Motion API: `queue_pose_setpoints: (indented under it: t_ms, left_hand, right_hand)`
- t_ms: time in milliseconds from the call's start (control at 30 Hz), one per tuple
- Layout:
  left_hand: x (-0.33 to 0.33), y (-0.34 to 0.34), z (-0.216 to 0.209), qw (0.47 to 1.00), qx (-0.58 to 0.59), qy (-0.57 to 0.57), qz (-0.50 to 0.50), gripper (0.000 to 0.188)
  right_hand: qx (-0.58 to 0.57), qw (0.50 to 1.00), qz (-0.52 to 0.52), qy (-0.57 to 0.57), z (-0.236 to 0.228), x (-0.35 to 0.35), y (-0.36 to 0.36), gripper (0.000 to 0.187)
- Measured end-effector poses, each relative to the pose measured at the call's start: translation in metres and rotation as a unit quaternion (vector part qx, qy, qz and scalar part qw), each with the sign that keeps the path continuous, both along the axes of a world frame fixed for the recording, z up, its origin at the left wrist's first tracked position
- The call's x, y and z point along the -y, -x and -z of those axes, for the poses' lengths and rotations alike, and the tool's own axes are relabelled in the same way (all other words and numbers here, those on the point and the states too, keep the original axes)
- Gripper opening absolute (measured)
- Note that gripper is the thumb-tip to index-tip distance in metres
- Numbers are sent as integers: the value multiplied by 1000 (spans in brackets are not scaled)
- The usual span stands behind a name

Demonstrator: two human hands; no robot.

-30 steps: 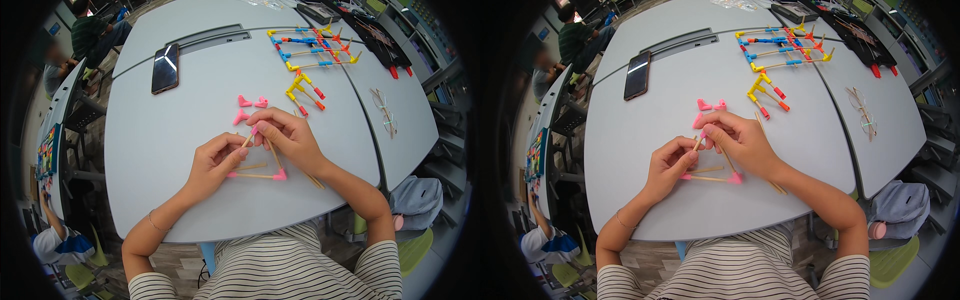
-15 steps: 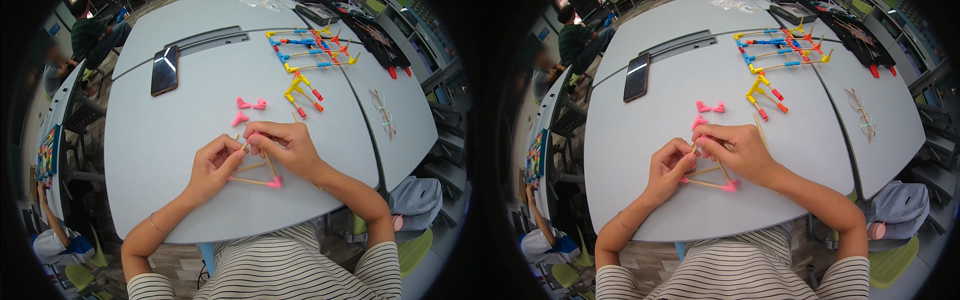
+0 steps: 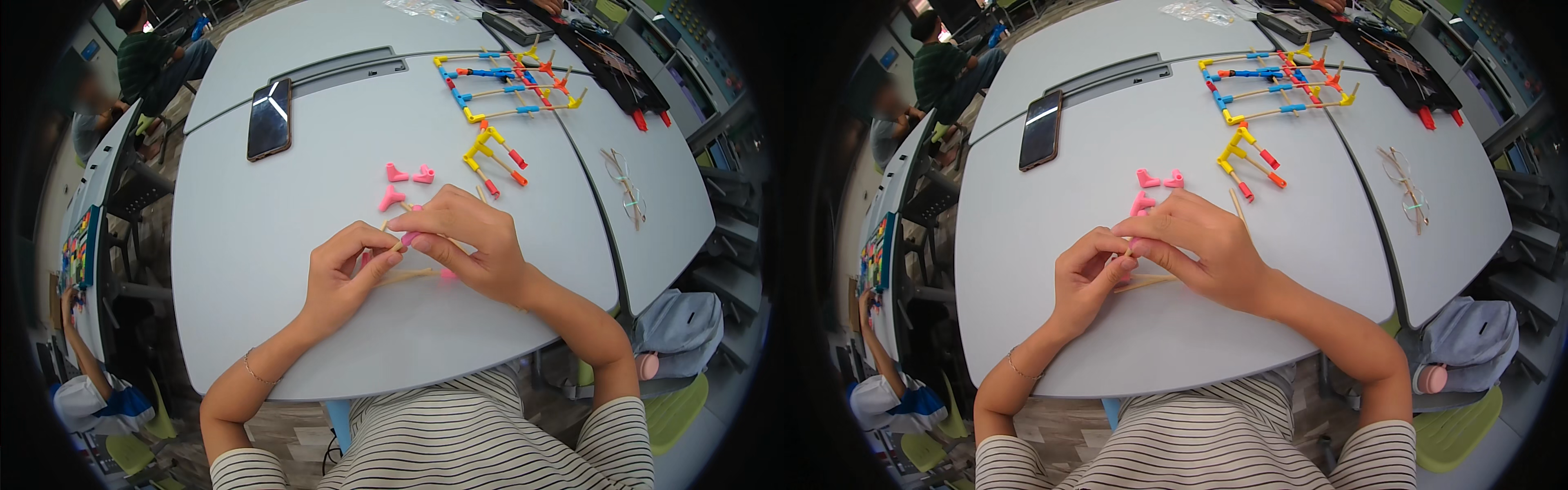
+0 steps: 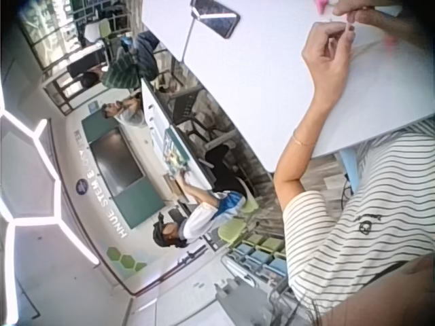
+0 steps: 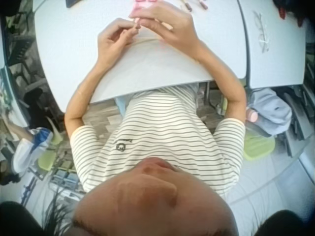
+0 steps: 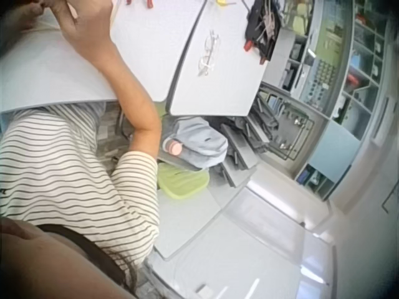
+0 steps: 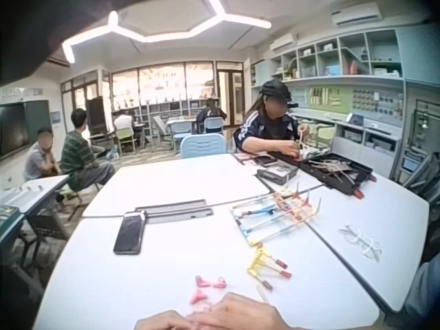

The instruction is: The person assembles a geometric structure using wooden sticks and pink plastic connectors. They connect the pieces by hand to form a rectangular frame with triangular supports, then place it on the table next to other completed structures.

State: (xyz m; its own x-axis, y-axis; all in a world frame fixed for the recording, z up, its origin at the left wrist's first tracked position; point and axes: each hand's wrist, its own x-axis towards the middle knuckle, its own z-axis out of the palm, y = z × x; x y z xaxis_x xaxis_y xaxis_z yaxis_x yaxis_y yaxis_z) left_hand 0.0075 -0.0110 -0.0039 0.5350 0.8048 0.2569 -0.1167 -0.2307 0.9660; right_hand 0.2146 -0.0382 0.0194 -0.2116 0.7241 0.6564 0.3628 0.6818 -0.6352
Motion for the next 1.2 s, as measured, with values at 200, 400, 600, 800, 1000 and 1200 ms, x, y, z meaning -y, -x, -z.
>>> queue_pose_setpoints:
  t_ms: [200,400,600,800,1000,1200]
  left_hand:
    - [-1,1,1,1000,-18,-2,7,12]
    - [-1,3,0,999,-16,28,24,13]
    - [-2,3,2,999,-14,23,35,13]
    - [-2,4,0,999,-12,30,38,12]
    - [-3,1,2,999,-4,36,17,12]
    - [-4,4,3,999,-9,21,30,11]
  right_hand:
    - [13,999,-20,-39,3,0,1,21]
    - [-4,998,-19,-59,9,1,4,25]
    - [-16,996,4,-84,16,4,7,31]
    - [-7,996,6,-92,17,3,7,29]
    - [13,997,5,-82,12,-3,3,25]
    - [-36,999,14,7,6,3,3,28]
